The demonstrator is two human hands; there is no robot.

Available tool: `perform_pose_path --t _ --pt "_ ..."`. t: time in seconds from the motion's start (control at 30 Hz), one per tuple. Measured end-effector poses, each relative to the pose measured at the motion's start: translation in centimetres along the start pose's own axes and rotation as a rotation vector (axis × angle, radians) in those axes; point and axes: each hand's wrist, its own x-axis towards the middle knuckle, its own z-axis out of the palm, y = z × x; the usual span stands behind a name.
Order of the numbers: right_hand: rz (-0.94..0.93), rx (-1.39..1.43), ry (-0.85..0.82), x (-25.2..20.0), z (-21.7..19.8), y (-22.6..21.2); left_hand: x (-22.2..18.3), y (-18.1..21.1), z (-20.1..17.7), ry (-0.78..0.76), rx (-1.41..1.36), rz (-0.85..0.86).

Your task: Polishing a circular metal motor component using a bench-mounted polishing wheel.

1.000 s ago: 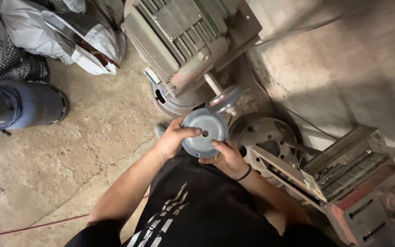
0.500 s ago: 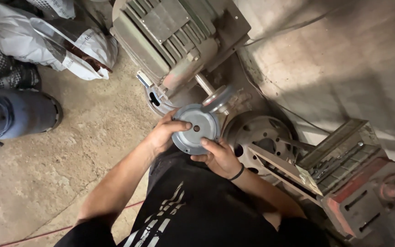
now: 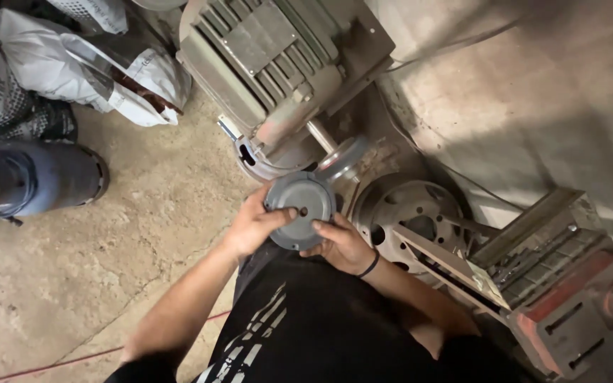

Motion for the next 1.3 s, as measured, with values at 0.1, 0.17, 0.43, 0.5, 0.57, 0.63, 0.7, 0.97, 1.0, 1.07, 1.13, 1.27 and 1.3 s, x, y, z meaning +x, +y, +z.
perform_pose_path --t 0.1,0.17,0.43,0.5,0.57,0.63,0.7,0.97,1.0,1.07,1.13,1.27,1.3 --pt "-0.012 -0.087 0.054 0.6 -1.7 0.7 -0.6 -3.0 0.1 0.062 0.128 0.045" --pt "-0.045 -0.151 0.124 1.0 -2.5 1.0 -1.0 -4.0 0.7 0.117 0.173 0.064" --pt "0.033 -0.147 0.257 1.6 -5.4 1.1 -2.4 0.5 4.4 0.1 0.568 -0.001" --pt "0.031 -0.133 0.237 1.7 -6.8 1.2 -1.9 0.0 4.4 0.095 0.577 -0.005" --pt "0.024 -0.113 0.224 1.6 -7.4 1.2 -1.6 0.3 4.6 0.079 0.59 -0.009" --pt "0.013 -0.119 0.252 1.2 -7.4 1.2 -1.7 1.3 4.8 0.075 0.543 0.008" --pt "-0.004 -0.128 0.246 1.4 -6.5 1.3 -1.3 0.7 4.0 0.064 0.549 0.042" --pt "-0.222 -0.559 0.0 2.6 -3.9 -1.2 -0.1 -7.6 -2.1 -0.078 0.157 0.222" --pt "-0.313 -0.764 -0.011 2.7 -2.7 -2.2 -0.2 -8.5 -2.5 -0.015 0.066 0.181" --pt "-0.411 -0.966 -0.028 3.2 -0.4 -3.3 -0.3 -8.7 -2.3 0.049 -0.02 0.144" --pt "-0.429 -1.047 0.011 3.6 1.9 -3.6 -0.5 -7.2 -0.8 0.271 -0.36 0.063" --pt "-0.453 -1.045 0.056 4.0 1.4 -2.8 0.5 -7.0 0.1 0.395 -0.411 0.086" --pt "-0.46 -1.027 0.082 4.0 1.1 -2.6 0.5 -6.2 0.6 0.404 -0.434 0.085"
